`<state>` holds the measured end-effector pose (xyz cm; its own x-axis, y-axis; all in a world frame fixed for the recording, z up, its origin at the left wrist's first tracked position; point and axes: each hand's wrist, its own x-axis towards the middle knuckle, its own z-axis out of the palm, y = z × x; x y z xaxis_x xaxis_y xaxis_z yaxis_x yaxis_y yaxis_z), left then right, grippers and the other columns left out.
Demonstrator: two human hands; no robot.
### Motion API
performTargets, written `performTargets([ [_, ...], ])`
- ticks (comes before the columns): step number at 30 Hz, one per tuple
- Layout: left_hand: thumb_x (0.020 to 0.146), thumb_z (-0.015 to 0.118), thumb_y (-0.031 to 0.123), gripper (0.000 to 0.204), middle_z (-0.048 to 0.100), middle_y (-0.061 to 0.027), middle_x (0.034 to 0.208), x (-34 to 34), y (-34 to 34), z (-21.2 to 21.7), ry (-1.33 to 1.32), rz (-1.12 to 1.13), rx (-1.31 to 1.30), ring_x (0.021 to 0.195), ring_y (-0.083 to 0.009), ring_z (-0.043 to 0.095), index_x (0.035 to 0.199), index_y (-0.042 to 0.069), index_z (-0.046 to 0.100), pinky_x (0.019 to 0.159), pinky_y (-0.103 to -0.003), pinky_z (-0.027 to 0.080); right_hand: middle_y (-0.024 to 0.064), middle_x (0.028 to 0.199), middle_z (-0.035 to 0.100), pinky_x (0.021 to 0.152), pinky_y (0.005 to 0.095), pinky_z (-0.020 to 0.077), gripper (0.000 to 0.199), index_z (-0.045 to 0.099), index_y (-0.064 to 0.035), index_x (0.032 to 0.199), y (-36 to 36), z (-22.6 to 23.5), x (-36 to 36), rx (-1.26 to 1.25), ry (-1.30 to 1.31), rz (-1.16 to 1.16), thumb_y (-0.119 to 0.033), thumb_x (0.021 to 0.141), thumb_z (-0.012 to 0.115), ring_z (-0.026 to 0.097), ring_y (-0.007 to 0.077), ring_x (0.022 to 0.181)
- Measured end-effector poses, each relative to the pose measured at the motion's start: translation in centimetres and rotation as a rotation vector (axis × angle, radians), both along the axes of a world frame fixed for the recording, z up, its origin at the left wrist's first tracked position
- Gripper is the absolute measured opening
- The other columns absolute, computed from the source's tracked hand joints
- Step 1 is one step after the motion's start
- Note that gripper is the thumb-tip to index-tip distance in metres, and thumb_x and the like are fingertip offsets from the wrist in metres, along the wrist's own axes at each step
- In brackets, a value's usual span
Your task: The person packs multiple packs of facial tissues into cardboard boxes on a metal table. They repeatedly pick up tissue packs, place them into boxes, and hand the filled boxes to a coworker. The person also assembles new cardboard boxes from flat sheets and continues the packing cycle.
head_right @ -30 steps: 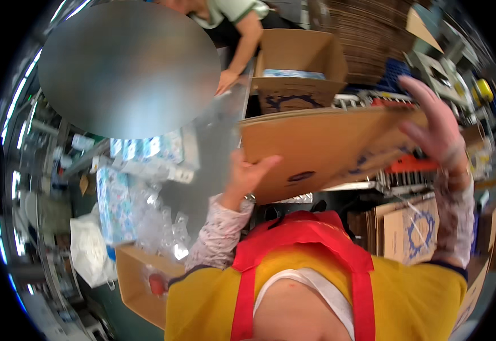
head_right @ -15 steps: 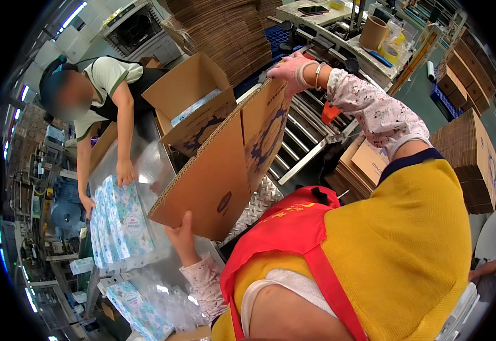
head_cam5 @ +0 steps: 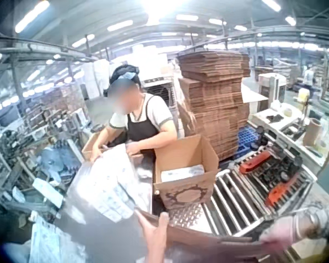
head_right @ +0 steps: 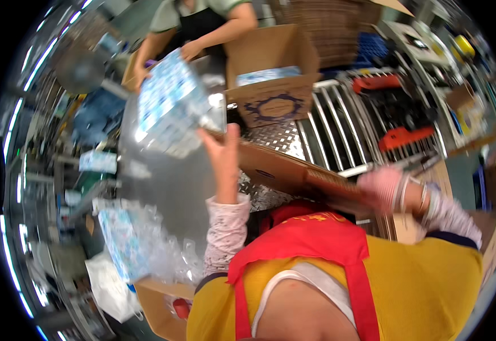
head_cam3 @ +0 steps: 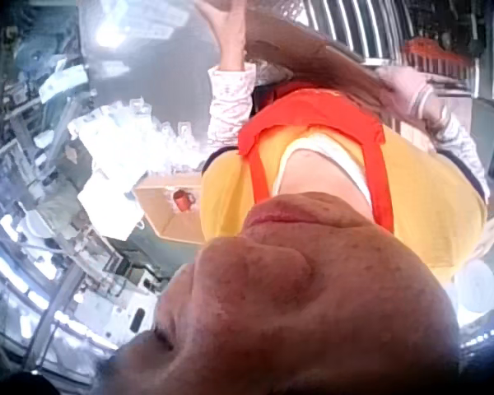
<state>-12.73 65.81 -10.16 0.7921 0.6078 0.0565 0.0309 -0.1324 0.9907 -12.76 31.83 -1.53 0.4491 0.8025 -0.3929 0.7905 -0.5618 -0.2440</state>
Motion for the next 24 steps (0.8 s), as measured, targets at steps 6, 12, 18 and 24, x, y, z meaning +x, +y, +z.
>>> performTargets([
  [6, 0.078, 0.074, 0.039, 0.110, 0.010, -0.0307, 0.149, 0.1, -1.7, -2.1, -0.171, 0.025, 0.085, 0.140, -0.0373, 0.013, 0.144, -0.010, 0.000, 0.114, -0.041, 0.012, 0.0166, 0.111, 0.059, 0.091, 0.0360, 0.0447, 0.076, 0.047, 0.0025, 0.127, -0.4, -3.9, -1.7, 0.577, 0.762, -0.386, -0.049, 0.077, 0.071, 0.057, 0.0285, 0.103],
  [12, 0.083, 0.065, 0.027, 0.100, 0.010, -0.0320, 0.149, -0.3, -1.1, -3.5, -0.140, 0.023, 0.195, 0.139, -0.0412, 0.014, 0.143, -0.010, -0.006, 0.114, -0.042, 0.011, 0.0132, 0.104, 0.063, 0.089, 0.0300, 0.0443, 0.067, 0.055, 0.0026, 0.120, -1.8, -3.6, 1.1, 0.535, 0.683, -0.645, -0.044, 0.076, 0.075, 0.059, 0.0199, 0.100],
  [18, 0.076, 0.049, 0.001, 0.089, 0.030, -0.0247, 0.144, -1.9, 2.4, -2.9, -0.135, -0.260, 0.136, 0.132, -0.0259, 0.035, 0.143, -0.010, -0.008, 0.106, -0.028, 0.029, 0.0086, 0.082, 0.070, 0.067, 0.0272, 0.0510, 0.026, 0.067, 0.0018, 0.100, -2.3, -2.0, 3.6, 0.192, 0.384, -0.682, -0.003, 0.076, 0.059, 0.064, 0.0118, 0.073],
  [24, 0.074, 0.051, 0.010, 0.078, 0.034, -0.0338, 0.139, 1.1, 3.4, 0.4, 0.171, -0.774, 0.686, 0.129, -0.0394, 0.040, 0.141, -0.013, 0.019, 0.106, -0.036, 0.035, 0.0314, 0.093, 0.061, 0.075, 0.0493, 0.0478, 0.039, 0.050, 0.0020, 0.112, 5.5, -7.5, 9.2, 0.040, -0.120, -0.619, -0.030, 0.092, 0.051, 0.059, 0.0468, 0.088],
])
